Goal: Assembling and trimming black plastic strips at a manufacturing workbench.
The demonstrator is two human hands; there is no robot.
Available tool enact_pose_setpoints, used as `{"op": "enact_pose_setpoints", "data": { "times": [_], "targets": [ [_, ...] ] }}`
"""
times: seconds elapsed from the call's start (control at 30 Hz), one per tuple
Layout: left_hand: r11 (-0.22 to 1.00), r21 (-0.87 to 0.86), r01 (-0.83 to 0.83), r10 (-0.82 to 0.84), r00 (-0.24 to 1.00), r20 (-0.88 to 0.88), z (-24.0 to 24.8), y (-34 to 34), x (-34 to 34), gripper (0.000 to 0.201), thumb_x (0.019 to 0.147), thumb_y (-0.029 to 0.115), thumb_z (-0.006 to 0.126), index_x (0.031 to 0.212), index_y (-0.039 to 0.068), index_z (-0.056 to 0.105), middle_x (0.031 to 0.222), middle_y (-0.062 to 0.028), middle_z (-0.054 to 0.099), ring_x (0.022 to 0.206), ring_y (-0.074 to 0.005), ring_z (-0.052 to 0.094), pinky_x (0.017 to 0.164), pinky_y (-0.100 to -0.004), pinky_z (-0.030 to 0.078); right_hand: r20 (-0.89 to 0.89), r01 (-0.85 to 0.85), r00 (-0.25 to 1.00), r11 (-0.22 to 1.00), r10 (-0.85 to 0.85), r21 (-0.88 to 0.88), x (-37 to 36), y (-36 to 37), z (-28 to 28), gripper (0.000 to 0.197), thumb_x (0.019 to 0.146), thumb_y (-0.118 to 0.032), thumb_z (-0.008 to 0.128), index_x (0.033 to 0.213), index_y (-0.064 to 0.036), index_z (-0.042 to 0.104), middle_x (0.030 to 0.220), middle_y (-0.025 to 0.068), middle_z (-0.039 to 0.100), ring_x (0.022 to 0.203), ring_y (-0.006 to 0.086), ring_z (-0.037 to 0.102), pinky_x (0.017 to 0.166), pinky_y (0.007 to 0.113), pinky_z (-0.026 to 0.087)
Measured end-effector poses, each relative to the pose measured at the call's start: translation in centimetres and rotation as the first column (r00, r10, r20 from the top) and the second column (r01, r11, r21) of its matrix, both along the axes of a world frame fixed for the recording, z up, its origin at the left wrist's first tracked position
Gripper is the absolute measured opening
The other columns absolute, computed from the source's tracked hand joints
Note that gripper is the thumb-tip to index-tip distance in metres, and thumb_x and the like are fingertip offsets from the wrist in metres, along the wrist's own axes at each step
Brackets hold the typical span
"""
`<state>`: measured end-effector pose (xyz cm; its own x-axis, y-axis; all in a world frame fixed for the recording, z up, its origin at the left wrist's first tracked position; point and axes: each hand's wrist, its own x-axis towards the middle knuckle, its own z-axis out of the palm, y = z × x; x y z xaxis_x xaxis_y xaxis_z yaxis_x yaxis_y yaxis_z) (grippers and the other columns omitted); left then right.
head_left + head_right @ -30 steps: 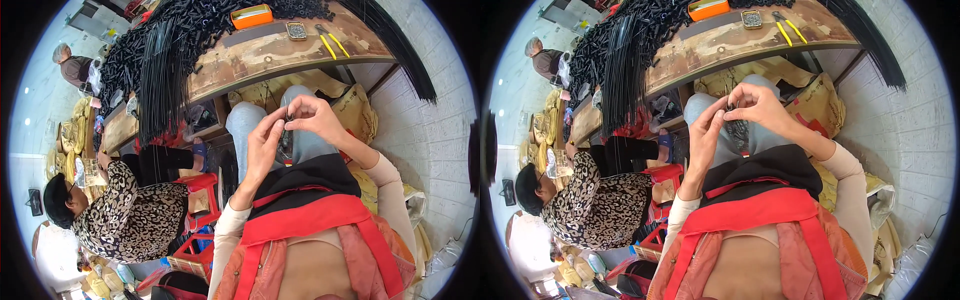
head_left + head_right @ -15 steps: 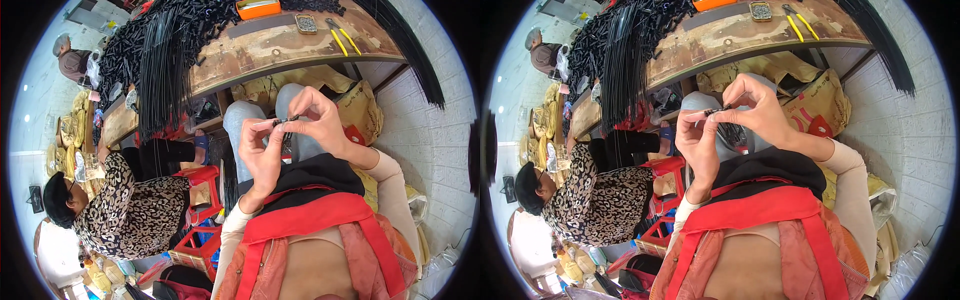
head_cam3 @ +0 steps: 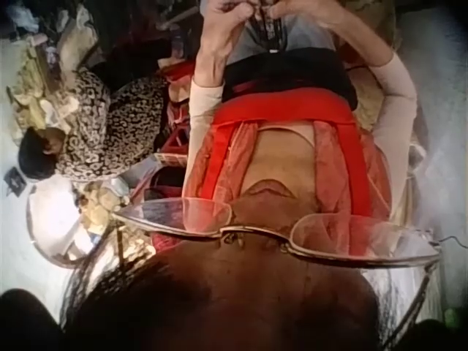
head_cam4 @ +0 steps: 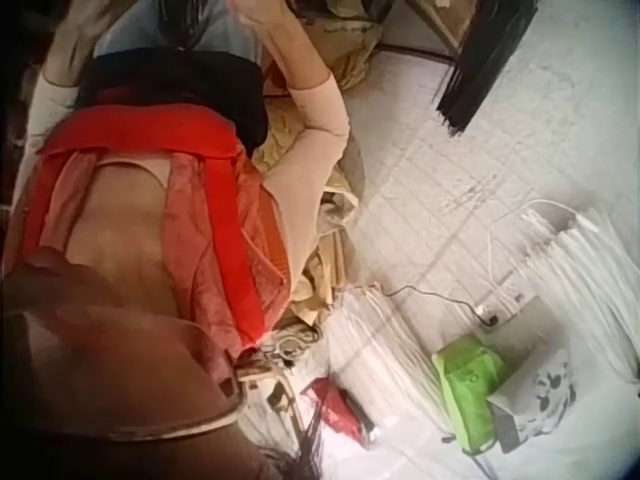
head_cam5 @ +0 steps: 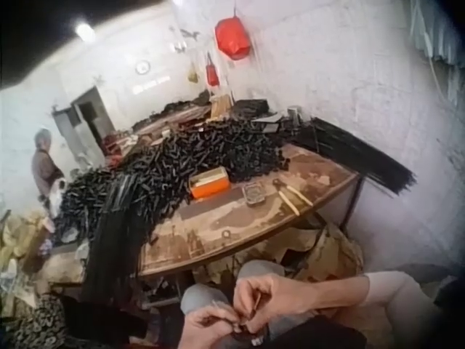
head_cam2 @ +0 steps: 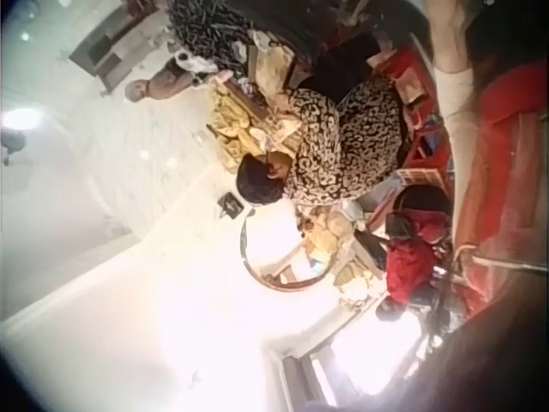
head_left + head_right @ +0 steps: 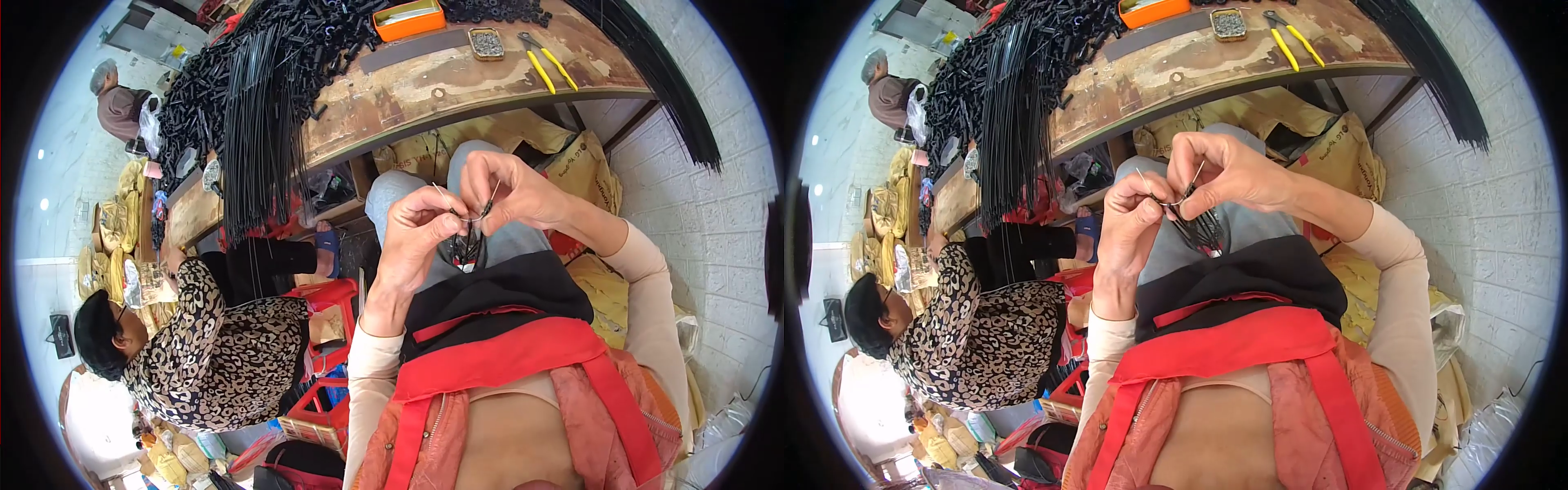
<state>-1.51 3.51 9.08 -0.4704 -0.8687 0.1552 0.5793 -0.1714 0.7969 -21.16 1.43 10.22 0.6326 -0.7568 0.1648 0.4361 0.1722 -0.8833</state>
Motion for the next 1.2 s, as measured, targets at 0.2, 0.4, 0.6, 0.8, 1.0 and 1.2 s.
{"op": "enact_pose_setpoints", "data": {
  "times": [0.2,0.4,0.6,0.8,1.0,1.2],
  "targets": [
    [0.992,-0.049,-0.113,0.123,0.876,0.467,0.9,0.8,-0.9,0.025,0.078,-0.006,0.072,0.098,0.001,0.061,0.090,-0.0050,0.066,0.083,-0.0128,0.064,0.078,-0.0268,0.052,0.003,0.240,0.971,0.969,-0.240,-0.057,-1.4,0.8,0.8,0.031,0.073,0.005,0.077,0.081,-0.0075,0.050,0.085,0.0055,0.059,0.081,0.0146,0.059,0.071,0.028,0.047],
    [0.981,-0.110,0.162,-0.107,0.916,0.387,-0.1,-0.7,-1.5,0.016,0.073,-0.003,0.076,0.086,-0.004,0.067,0.086,-0.0107,0.068,0.080,-0.0194,0.065,0.074,-0.0301,0.053,-0.015,0.135,0.990,0.975,-0.140,-0.177,-4.3,1.2,0.0,0.031,0.070,0.012,0.076,0.084,-0.0038,0.053,0.089,0.0075,0.061,0.085,0.0160,0.060,0.076,0.030,0.048],
    [0.993,0.084,0.087,-0.103,0.972,0.212,-0.1,-3.0,-5.6,0.013,0.082,0.001,0.071,0.094,-0.002,0.067,0.094,-0.0083,0.066,0.082,-0.0177,0.064,0.073,-0.0325,0.055,-0.122,0.277,0.939,0.916,-0.323,-0.289,-7.7,-2.0,-0.2,0.029,0.071,0.006,0.079,0.080,-0.0049,0.054,0.088,0.0058,0.059,0.084,0.0144,0.058,0.075,0.029,0.046],
    [0.998,0.035,-0.055,0.037,0.924,0.381,-0.5,-5.0,-7.3,0.009,0.086,0.001,0.067,0.095,-0.001,0.067,0.097,-0.0100,0.068,0.084,-0.0173,0.066,0.076,-0.0386,0.059,-0.476,0.347,0.565,0.718,-0.674,-0.604,-16.0,-12.7,-1.6,0.014,0.085,-0.013,0.068,0.089,-0.0009,0.063,0.081,0.0070,0.062,0.075,0.0120,0.059,0.069,0.030,0.049],
    [0.995,0.071,0.076,-0.096,0.928,0.359,-1.3,-5.6,-8.7,0.011,0.085,0.001,0.068,0.095,0.000,0.063,0.096,-0.0110,0.068,0.087,-0.0186,0.066,0.076,-0.0395,0.059,-0.296,0.343,-0.074,0.255,-0.952,-0.904,-24.3,-25.6,-5.7,0.025,0.081,-0.010,0.069,0.093,-0.0011,0.049,0.097,0.0145,0.058,0.086,0.0235,0.060,0.073,0.033,0.048],
    [0.997,0.024,0.077,-0.080,0.926,0.368,-0.4,-4.5,-8.1,0.011,0.085,0.000,0.068,0.095,0.000,0.062,0.097,-0.0103,0.066,0.089,-0.0172,0.063,0.076,-0.0399,0.059,-0.225,0.249,-0.036,0.210,-0.974,-0.946,-24.4,-25.7,-6.5,0.025,0.081,-0.009,0.069,0.100,-0.0003,0.056,0.094,0.0142,0.061,0.087,0.0235,0.064,0.072,0.035,0.050]
  ]
}}
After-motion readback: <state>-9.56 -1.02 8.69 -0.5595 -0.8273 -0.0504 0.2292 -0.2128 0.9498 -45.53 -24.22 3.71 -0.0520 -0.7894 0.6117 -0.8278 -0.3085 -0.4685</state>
